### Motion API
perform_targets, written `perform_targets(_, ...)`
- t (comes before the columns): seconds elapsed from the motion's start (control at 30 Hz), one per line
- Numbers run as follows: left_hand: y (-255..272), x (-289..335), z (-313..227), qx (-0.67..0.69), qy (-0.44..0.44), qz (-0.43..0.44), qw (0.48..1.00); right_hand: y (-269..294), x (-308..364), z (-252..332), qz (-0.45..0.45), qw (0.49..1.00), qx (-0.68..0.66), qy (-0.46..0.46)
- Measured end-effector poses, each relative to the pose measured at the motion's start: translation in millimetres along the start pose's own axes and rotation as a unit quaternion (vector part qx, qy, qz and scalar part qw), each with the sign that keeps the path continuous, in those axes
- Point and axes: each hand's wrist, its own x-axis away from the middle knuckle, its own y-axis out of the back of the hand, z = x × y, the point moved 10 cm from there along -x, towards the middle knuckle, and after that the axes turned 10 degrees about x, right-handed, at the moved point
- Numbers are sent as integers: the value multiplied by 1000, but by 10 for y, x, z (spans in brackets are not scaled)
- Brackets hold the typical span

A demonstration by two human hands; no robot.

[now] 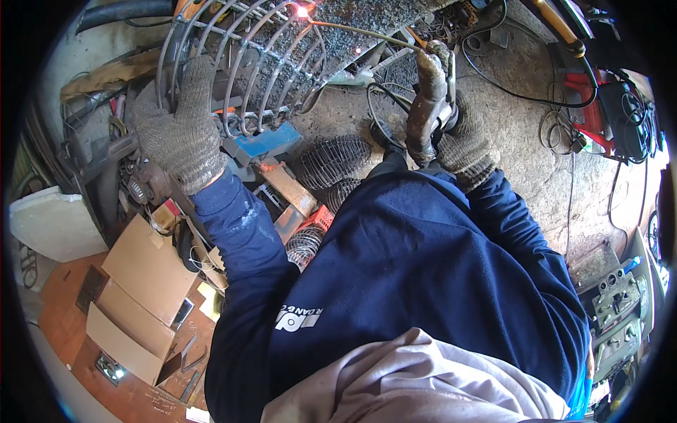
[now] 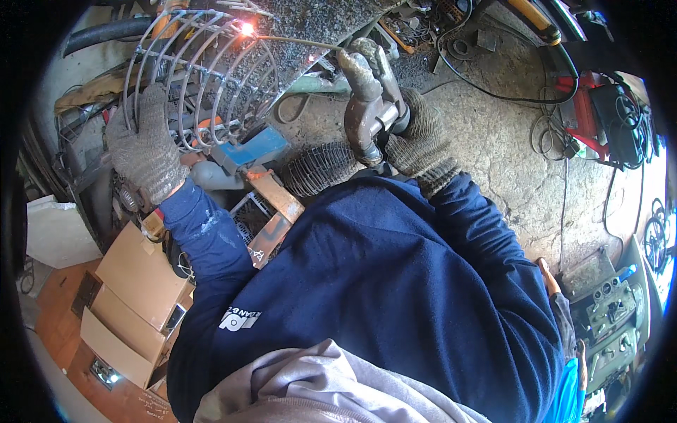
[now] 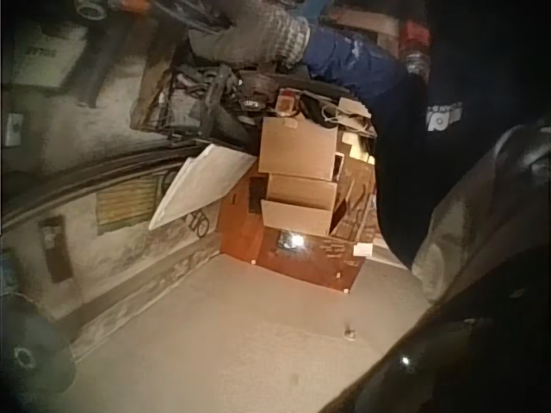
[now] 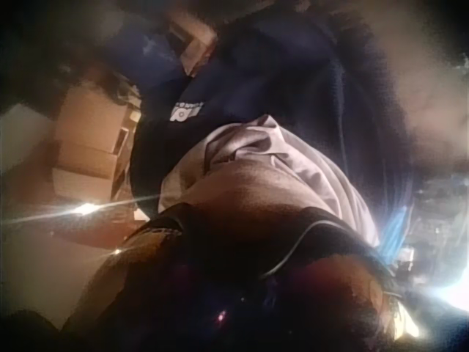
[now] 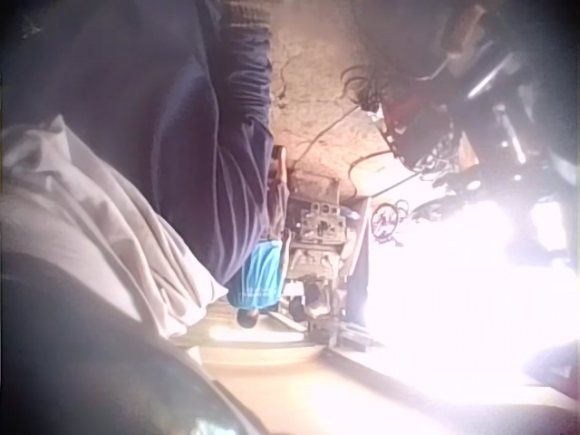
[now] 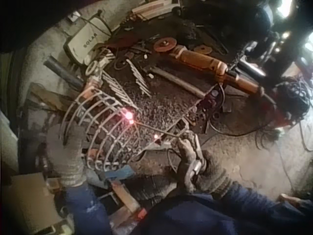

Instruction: The person welds a wire cage structure by hand using a welding tool, then uses a hammer to strike the metal joints.

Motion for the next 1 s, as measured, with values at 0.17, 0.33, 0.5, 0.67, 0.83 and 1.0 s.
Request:
perform_targets(0.17, 168, 176, 150, 145, 195, -88, 966, -74, -39, 269, 51, 991, 109, 50)
perform_targets(0.33, 55, 81, 15, 270, 166, -45, 947, 45, 68, 77, -20, 995, 84, 41)
perform_targets(0.5, -55, 196, 533, 214, 2, -97, 972, -86, 51, -210, 18, 998, 5, -61)
perform_targets(0.67, 99, 88, -24, 322, 151, -63, 932, 12, 44, -199, -16, 993, -76, -89)
perform_targets(0.83, 117, 43, -69, 310, 136, -42, 940, -64, -2, -671, 1, 988, -121, -95)
perform_targets(1.0, 140, 113, 27, 281, 190, -11, 941, -34, 56, -146, -5, 993, -104, -50)
